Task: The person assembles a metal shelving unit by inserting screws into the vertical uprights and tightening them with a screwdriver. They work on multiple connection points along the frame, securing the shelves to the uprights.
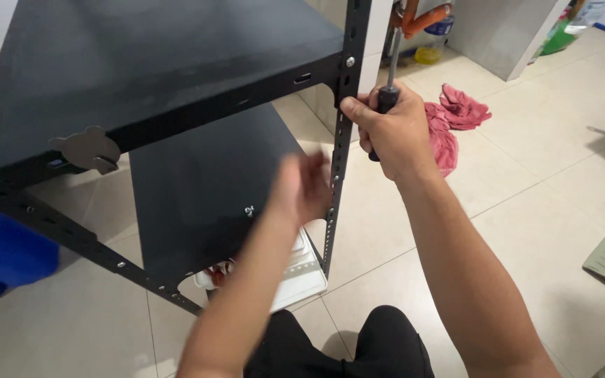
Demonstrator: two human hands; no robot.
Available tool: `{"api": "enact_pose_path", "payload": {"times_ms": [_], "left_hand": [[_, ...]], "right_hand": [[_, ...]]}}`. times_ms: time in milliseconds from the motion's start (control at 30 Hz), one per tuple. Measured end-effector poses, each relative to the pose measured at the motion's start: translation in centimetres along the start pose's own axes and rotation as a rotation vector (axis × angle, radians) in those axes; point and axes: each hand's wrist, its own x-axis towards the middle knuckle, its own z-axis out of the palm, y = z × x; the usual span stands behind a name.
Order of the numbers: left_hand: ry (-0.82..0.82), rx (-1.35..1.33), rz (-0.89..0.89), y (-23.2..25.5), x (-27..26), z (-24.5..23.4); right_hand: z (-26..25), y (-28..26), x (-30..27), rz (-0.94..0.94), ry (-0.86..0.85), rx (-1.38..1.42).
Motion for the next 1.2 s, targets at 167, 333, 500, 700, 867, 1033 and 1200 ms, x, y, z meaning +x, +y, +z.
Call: {"api": "enact_pose_path", "payload": {"times_ms": [167, 333, 500, 700, 867, 1033, 1200], "left_hand": [[0.452, 0.042, -0.441, -16.0, -11.4, -10.9], [0.429, 0.323, -0.636, -20.3, -14.6, -18.0], [0.369, 0.503, -0.659, -23.5, -19.6, -23.5], [0.166, 0.626, -0.454, -19.9, -17.9, -21.8], [0.195, 0.568, -0.21, -13.2, -17.3, -12.1], [0.004, 0.691, 0.221, -4.3, -13.8, -1.3], [0.045, 0.85, 0.874, 1.3, -8.4, 7.2]], "right_hand": [[-0.4, 0.7, 0.5, 0.096, -0.121, 0.143], [-1.6, 1.4, 2.4, 0.186, -0.305, 0.174], [-2.0, 3.2, 3.2, 0.056, -0.347, 0.102], [-1.7, 4.4, 2.9, -0.035, -0.291, 0.107], [-1.7, 6.0, 3.5, -0.06, -0.323, 0.297], [-2.1, 6.4, 4.8, -0.068, -0.405, 0.351], [-1.5, 7.2, 5.5, -0.077, -0.466, 0.556]]}}
